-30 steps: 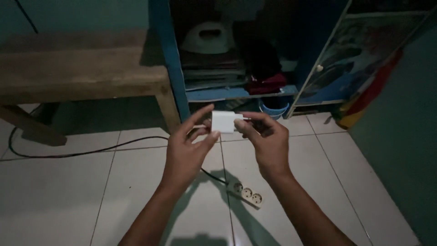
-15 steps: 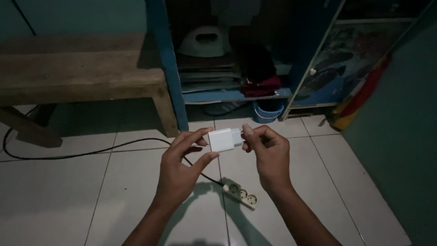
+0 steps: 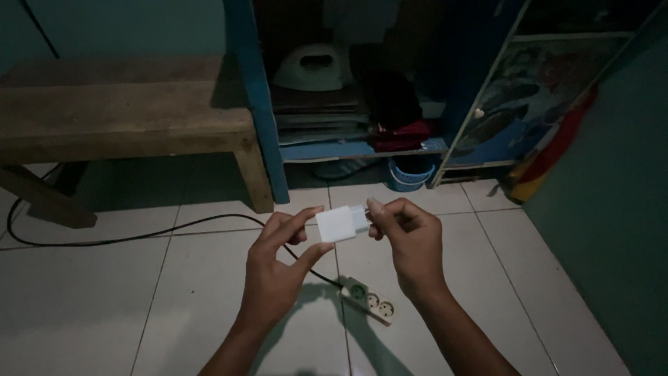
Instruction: Organizing and coiling power cables and chargers in a bedroom.
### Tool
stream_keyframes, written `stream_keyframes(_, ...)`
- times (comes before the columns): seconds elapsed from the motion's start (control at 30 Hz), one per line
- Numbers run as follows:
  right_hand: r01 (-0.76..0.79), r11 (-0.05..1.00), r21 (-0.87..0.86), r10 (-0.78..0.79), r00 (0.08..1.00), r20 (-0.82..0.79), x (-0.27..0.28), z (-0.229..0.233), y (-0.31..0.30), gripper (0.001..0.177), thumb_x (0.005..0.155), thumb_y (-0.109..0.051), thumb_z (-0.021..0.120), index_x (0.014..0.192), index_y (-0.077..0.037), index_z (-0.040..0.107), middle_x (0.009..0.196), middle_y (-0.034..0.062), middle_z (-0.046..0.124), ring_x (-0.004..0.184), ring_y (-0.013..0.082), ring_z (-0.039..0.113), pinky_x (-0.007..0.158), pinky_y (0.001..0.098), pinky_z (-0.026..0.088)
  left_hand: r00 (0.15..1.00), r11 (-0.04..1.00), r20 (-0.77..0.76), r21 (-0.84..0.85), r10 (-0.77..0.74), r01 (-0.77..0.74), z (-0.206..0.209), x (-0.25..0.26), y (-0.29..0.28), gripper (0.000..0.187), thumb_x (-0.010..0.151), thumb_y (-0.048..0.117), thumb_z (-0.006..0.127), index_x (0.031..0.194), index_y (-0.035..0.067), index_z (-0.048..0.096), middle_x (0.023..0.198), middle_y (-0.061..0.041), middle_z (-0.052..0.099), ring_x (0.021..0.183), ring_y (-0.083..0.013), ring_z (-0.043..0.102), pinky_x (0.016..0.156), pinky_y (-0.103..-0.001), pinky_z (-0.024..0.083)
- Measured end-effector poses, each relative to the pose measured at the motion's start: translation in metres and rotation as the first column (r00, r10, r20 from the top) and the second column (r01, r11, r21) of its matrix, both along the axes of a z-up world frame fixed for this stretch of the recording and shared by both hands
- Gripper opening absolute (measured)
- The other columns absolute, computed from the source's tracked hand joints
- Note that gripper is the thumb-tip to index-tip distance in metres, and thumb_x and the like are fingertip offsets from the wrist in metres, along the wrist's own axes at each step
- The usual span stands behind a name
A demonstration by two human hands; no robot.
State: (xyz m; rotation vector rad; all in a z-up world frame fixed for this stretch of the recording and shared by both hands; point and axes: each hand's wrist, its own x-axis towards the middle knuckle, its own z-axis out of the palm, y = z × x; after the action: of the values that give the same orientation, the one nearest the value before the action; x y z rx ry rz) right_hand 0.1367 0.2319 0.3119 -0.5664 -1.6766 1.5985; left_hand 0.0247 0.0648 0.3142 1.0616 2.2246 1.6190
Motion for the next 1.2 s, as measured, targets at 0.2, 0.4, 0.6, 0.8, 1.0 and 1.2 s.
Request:
stream_keyframes(0.2,-0.058,0.996,-0.068,0.054,0.996,-0.064,-0.005,-0.013,0.002,0.023,0.095,-0.026,0.073,0.094,-0.003,0.068,0.075,0.0065,0.067,0.07,0.013,0.061,0.067,0.0294,0.052,0.999,0.999,0.01,0.031,0.041,-0.041,-0.006,-0.004,-0.001,0.062,0.077,0.013,0.085,0.136,0.021,0.068,0.092,-0.002,0.054,0.086,-0.0144,0.054,0.083,-0.032,0.052)
stream_keyframes(0.4,-0.17,0.984,0.058,0.169,0.985,0.019,-0.021,0.028,0.004,0.047,0.086,-0.019,0.076,0.131,-0.011,0.065,0.094,0.0066,0.071,0.082,0.0142,0.068,0.069,0.031,0.058,0.997,0.984,-0.076,0.177,0.02,-0.006,0.004,-0.029,0.008,0.058,0.079,0.011,0.086,0.135,0.015,0.071,0.089,-0.002,0.052,0.087,-0.0142,0.055,0.081,-0.03,0.048)
stream_keyframes(0.6,-0.19,0.976,0.108,0.184,0.981,0.058,-0.051,0.107,0.013,0.046,0.088,-0.015,0.077,0.132,-0.005,0.067,0.102,0.008,0.072,0.087,0.0148,0.069,0.073,0.0315,0.06,0.998,0.992,0.069,0.126,0.005,-0.013,0.105,-0.052,0.013,0.058,0.082,0.013,0.083,0.138,0.018,0.069,0.089,-0.002,0.052,0.086,-0.0142,0.054,0.078,-0.03,0.05)
stream_keyframes(0.8,-0.192,0.972,0.137,0.19,0.981,0.027,-0.079,0.233,0.019,0.043,0.091,-0.018,0.074,0.132,-0.005,0.067,0.104,0.0081,0.074,0.087,0.0144,0.069,0.074,0.0323,0.059,0.993,0.994,0.121,0.105,-0.005,-0.008,0.241,-0.086,0.015,0.059,0.08,0.012,0.082,0.138,0.019,0.067,0.092,0.001,0.051,0.089,-0.0094,0.059,0.08,-0.024,0.06)
stream_keyframes(1.0,-0.142,0.99,-0.006,0.142,0.989,0.032,-0.106,0.376,0.012,0.039,0.094,-0.022,0.069,0.129,-0.005,0.071,0.105,0.008,0.076,0.09,0.0152,0.071,0.076,0.0331,0.059,0.969,0.999,0.246,0.046,-0.025,0.014,0.383,-0.114,0.01,0.06,0.087,0.008,0.082,0.145,0.018,0.07,0.094,-0.002,0.045,0.078,-0.0149,0.053,0.061,-0.031,0.05)
stream_keyframes(1.2,-0.146,0.989,0.035,0.146,0.989,0.0,-0.126,0.507,0.002,0.036,0.095,-0.021,0.07,0.127,-0.004,0.071,0.106,0.0068,0.075,0.095,0.0136,0.07,0.082,0.0321,0.059,0.998,0.986,0.037,0.163,-0.049,0.042,0.504,-0.139,0.002,0.056,0.084,0.008,0.08,0.139,0.011,0.068,0.087,-0.003,0.045,0.084,-0.0142,0.05,0.076,-0.025,0.044)
